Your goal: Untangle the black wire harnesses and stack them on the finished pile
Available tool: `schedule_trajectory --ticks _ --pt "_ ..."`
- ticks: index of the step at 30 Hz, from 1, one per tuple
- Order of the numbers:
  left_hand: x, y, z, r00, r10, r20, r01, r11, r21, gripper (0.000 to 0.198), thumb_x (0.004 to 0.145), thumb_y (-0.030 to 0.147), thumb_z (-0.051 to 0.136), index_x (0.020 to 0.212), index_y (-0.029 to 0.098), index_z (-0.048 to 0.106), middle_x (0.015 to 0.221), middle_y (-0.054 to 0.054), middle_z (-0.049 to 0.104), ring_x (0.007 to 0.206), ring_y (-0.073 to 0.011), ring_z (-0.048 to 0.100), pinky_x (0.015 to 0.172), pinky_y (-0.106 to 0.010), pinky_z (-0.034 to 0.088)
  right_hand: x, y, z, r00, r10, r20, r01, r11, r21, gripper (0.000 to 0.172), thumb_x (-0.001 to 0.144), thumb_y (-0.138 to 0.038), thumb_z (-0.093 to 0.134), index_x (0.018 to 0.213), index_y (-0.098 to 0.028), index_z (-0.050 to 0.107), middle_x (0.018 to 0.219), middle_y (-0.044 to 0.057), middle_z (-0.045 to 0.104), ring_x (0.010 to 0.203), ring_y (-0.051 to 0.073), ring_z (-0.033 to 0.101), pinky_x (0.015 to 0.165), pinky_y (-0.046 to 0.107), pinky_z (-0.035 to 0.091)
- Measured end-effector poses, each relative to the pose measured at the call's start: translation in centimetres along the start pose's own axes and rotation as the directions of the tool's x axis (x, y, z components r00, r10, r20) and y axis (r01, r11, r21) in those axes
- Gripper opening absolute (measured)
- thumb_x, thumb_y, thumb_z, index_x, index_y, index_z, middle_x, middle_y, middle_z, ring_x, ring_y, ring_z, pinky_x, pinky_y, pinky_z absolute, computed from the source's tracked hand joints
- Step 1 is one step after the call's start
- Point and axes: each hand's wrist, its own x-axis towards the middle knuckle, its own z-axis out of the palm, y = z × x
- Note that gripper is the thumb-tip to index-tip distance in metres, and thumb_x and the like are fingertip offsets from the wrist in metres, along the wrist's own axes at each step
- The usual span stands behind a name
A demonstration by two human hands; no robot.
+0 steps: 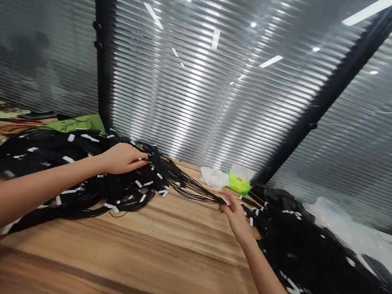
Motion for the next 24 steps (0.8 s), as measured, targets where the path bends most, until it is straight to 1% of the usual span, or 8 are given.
schedule_trajectory --ticks 2,5,8,12,15,18,21,24 --pt "-1.0 -1.8 -1.3 0.996 -0.09 -0.01 0.09 0.992 0.091 0.041 0.089 0.054 0.038 0.099 0.025 0.066 0.072 -0.003 0.065 0.071 -0.0207 0.058 0.073 -0.028 0.037 2.0 -0.1 3.7 0.999 -0.006 0.05 0.002 0.997 0.074 0.035 0.077 -0.035 0.053 0.107 -0.019 0.062 0.057 -0.002 0.06 0.054 0.016 0.053 0.059 0.031 0.044" --pt "-2.4 -5.0 -3.8 0.98 -0.196 -0.039 0.2 0.96 0.197 0.043 0.091 0.053 0.036 0.099 0.022 0.065 0.079 -0.003 0.065 0.074 -0.0199 0.059 0.075 -0.027 0.038 5.4 -1.0 8.7 0.992 -0.046 0.121 0.03 0.991 0.128 0.035 0.077 -0.039 0.053 0.102 -0.017 0.064 0.074 0.003 0.068 0.055 0.014 0.054 0.06 0.031 0.045" --pt "-3.8 -8.4 -6.6 0.955 -0.28 -0.097 0.296 0.918 0.263 0.038 0.092 0.044 0.038 0.113 0.02 0.059 0.099 -0.005 0.065 0.091 -0.0215 0.059 0.085 -0.03 0.039 9.0 -2.3 13.3 0.98 -0.11 0.164 0.091 0.989 0.116 0.034 0.076 -0.035 0.055 0.102 -0.017 0.067 0.08 0.004 0.069 0.06 0.015 0.056 0.063 0.031 0.045" --pt "-5.8 -12.3 -9.2 0.924 -0.354 -0.145 0.382 0.879 0.286 0.037 0.093 0.035 0.037 0.126 0.026 0.052 0.125 -0.004 0.057 0.116 -0.0234 0.051 0.099 -0.034 0.034 12.8 -3.9 19.0 0.963 -0.212 0.166 0.207 0.977 0.047 0.036 0.078 -0.028 0.049 0.108 -0.019 0.067 0.097 0.007 0.07 0.074 0.019 0.059 0.074 0.035 0.046" --pt "-6.8 -14.4 -9.2 0.903 -0.412 -0.121 0.429 0.863 0.267 0.039 0.09 0.03 0.038 0.127 0.027 0.053 0.132 -0.004 0.053 0.123 -0.0242 0.047 0.106 -0.036 0.031 14.0 -4.0 22.8 0.942 -0.273 0.197 0.281 0.96 -0.012 0.036 0.077 -0.021 0.047 0.106 -0.021 0.068 0.113 0.007 0.068 0.094 0.022 0.06 0.091 0.039 0.043" --pt "-7.3 -15.9 -7.9 0.904 -0.428 0.016 0.417 0.887 0.198 0.041 0.082 0.026 0.046 0.121 0.028 0.06 0.13 -0.001 0.058 0.12 -0.0216 0.051 0.106 -0.032 0.034 14.0 -3.1 25.7 0.896 -0.306 0.321 0.338 0.94 -0.048 0.033 0.072 -0.016 0.054 0.099 -0.025 0.07 0.113 0.004 0.069 0.107 0.024 0.058 0.1 0.042 0.039" --pt "-7.2 -17.2 -6.8 0.89 -0.425 0.166 0.417 0.905 0.083 0.046 0.074 0.024 0.047 0.116 0.023 0.065 0.121 -0.001 0.065 0.109 -0.018 0.059 0.096 -0.024 0.043 13.2 -1.7 26.8 0.851 -0.32 0.417 0.378 0.924 -0.06 0.04 0.071 -0.015 0.056 0.108 -0.025 0.068 0.122 0.004 0.066 0.115 0.024 0.057 0.106 0.043 0.036" --pt "-6.6 -18.3 -7.1 0.889 -0.405 0.213 0.418 0.908 -0.017 0.054 0.071 0.021 0.04 0.12 0.02 0.063 0.126 0.0 0.062 0.11 -0.0161 0.058 0.096 -0.02 0.043 12.8 -0.6 26.2 0.817 -0.341 0.464 0.411 0.91 -0.056 0.052 0.076 -0.021 0.056 0.128 -0.025 0.056 0.134 0.006 0.058 0.125 0.024 0.051 0.11 0.044 0.033"
